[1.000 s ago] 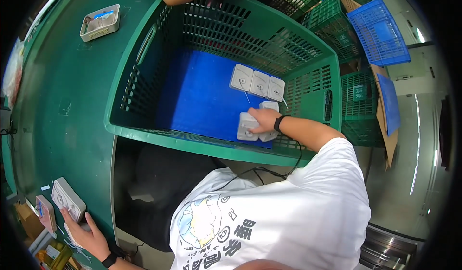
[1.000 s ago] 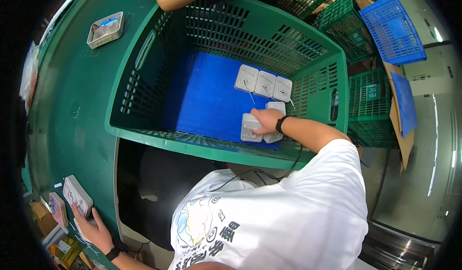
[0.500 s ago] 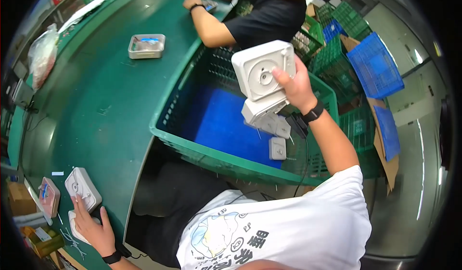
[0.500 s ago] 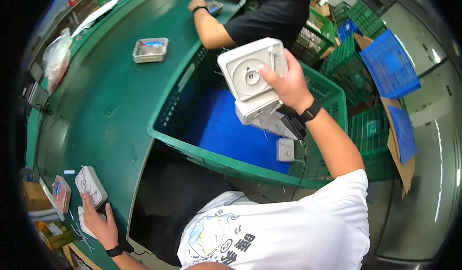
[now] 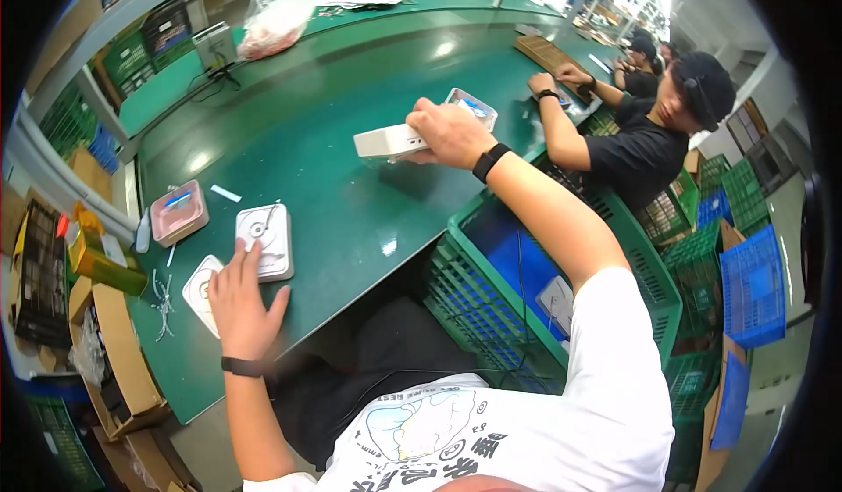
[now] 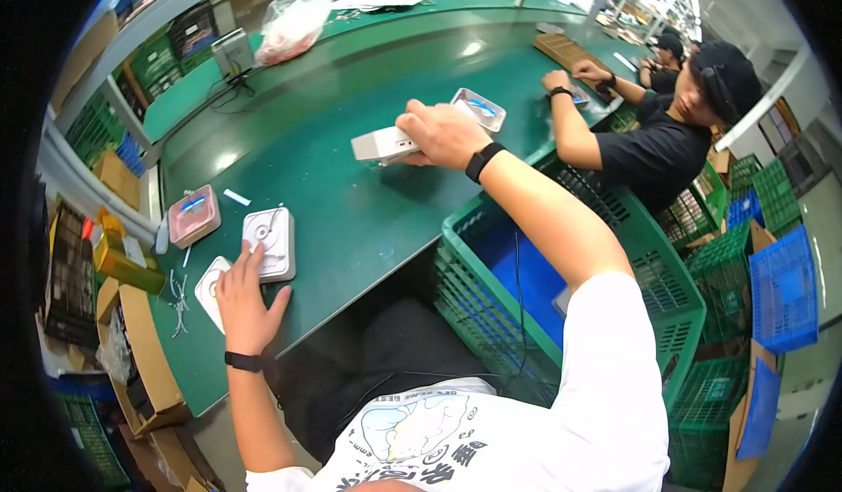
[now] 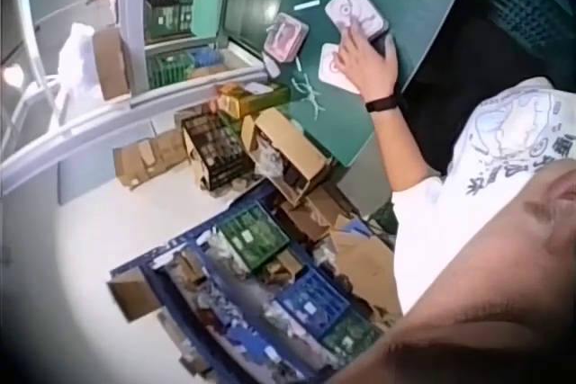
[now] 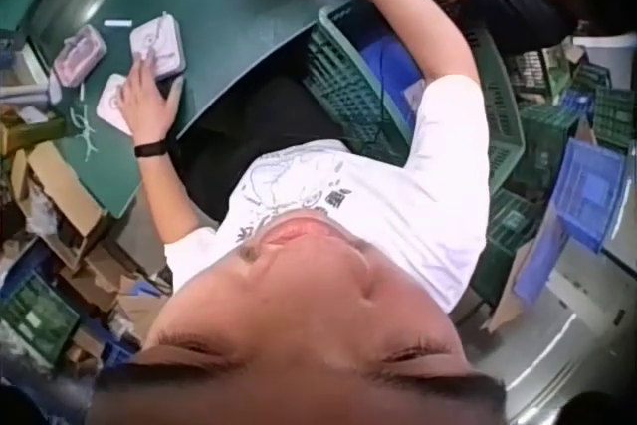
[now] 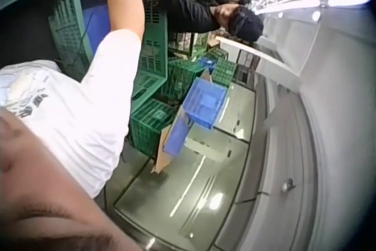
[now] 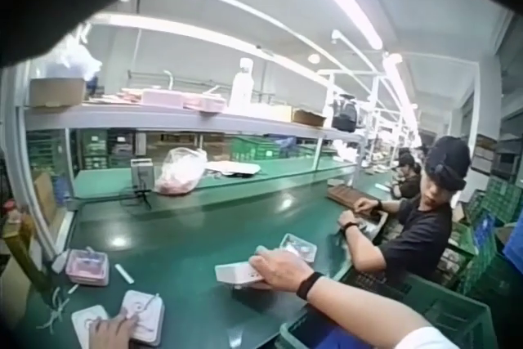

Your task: The person assembles a white electronic device by inserting a small component into the center, threading a white wire through the casing, and pressing the parts together. They place the completed unit into a green crate and repeat the process with several more devices.

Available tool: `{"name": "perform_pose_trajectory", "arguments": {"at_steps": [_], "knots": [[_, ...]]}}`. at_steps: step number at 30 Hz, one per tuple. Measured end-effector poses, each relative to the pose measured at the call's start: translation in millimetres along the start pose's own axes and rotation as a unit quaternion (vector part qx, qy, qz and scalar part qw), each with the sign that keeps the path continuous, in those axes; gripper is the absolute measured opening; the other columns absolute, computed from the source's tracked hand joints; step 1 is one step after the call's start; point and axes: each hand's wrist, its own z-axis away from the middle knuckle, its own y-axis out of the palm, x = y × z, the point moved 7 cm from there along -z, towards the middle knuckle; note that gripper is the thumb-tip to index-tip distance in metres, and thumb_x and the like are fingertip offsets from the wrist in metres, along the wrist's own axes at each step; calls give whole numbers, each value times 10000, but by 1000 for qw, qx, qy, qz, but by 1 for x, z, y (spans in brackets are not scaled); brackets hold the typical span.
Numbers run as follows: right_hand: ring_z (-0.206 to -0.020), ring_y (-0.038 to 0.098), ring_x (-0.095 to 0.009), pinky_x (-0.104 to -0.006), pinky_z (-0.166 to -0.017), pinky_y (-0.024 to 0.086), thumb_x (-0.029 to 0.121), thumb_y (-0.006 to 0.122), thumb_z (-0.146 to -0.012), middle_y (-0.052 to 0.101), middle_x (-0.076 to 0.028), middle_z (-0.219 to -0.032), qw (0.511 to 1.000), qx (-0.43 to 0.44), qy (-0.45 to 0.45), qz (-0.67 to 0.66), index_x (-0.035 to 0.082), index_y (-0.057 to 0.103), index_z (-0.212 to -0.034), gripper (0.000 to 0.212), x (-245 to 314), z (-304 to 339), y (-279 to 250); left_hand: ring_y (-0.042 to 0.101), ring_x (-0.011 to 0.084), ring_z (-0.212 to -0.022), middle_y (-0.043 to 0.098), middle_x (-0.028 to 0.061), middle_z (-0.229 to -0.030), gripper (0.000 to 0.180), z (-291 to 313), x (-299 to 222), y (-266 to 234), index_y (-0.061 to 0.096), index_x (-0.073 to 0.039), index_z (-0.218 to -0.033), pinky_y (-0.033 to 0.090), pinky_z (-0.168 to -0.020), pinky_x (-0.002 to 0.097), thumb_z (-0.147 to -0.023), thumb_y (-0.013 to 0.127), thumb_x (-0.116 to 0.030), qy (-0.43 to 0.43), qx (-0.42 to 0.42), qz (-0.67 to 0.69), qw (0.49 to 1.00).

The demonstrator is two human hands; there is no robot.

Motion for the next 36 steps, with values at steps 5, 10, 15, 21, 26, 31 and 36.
{"name": "perform_pose_trajectory", "arguments": {"at_steps": [5, 10, 15, 21, 26, 31, 36], "knots": [[-877, 693, -366, -466, -799, 578, 291, 927, -844, 627, -135, -1096, 997, 46, -54, 0, 76, 571, -1228, 566, 10, 2, 38, 530, 371, -1460, 505, 158, -1716, 886, 1, 0, -1, 494, -135, -1673, 304, -1302, 600, -891, 868, -317, -3, 10, 6, 1000], [-965, 683, -362, -457, -856, 574, 247, 925, -828, 606, -133, -1114, 995, 87, -43, 5, 95, 578, -1218, 543, 23, 18, 30, 531, 365, -1454, 495, 149, -1728, 895, 1, 0, -1, 491, -148, -1678, 304, -1304, 600, -887, 873, -318, 1, 13, 0, 1000], [-1002, 670, -353, -425, -877, 566, 201, 912, -828, 607, -117, -1142, 984, 155, 20, -87, 123, 592, -1227, 518, 28, 47, 17, 543, 368, -1440, 477, 135, -1753, 929, -1, -2, -1, 487, -156, -1684, 314, -1305, 566, -860, 890, -301, 2, 4, -4, 1000], [-1042, 676, -363, -434, -909, 576, 126, 864, -839, 628, -104, -1148, 922, 250, 126, -267, 115, 637, -1188, 417, 18, 46, 20, 542, 367, -1444, 481, 134, -1750, 924, -1, 1, 1, 489, -160, -1683, 313, -1307, 566, -860, 890, -291, 0, 5, 0, 1000], [-1103, 695, -351, -451, -913, 581, 82, 832, -828, 670, -90, -1204, 836, 367, 188, -362, 105, 680, -1204, 406, -4, 47, 21, 539, 367, -1456, 487, 136, -1745, 922, 1, 0, 0, 493, -160, -1679, 308, -1312, 565, -858, 891, -291, -2, 3, 1, 1000], [-1163, 703, -297, -430, -925, 577, 113, 788, -882, 701, -57, -1246, 965, 249, -7, -80, 148, 704, -1249, 379, -16, 37, 4, 531, 369, -1475, 497, 140, -1735, 920, -1, -4, 2, 498, -157, -1674, 303, -1316, 565, -853, 891, -288, 0, 4, 8, 1000], [-1202, 690, -222, -404, -937, 552, 225, 656, -995, 714, -15, -1211, 926, 313, -210, 32, 229, 688, -1228, 235, 16, 46, 36, 526, 386, -1478, 486, 167, -1735, 936, -4, -7, 3, 488, -145, -1679, 303, -1305, 604, -847, 901, -265, 22, 5, 15, 1000]]}}
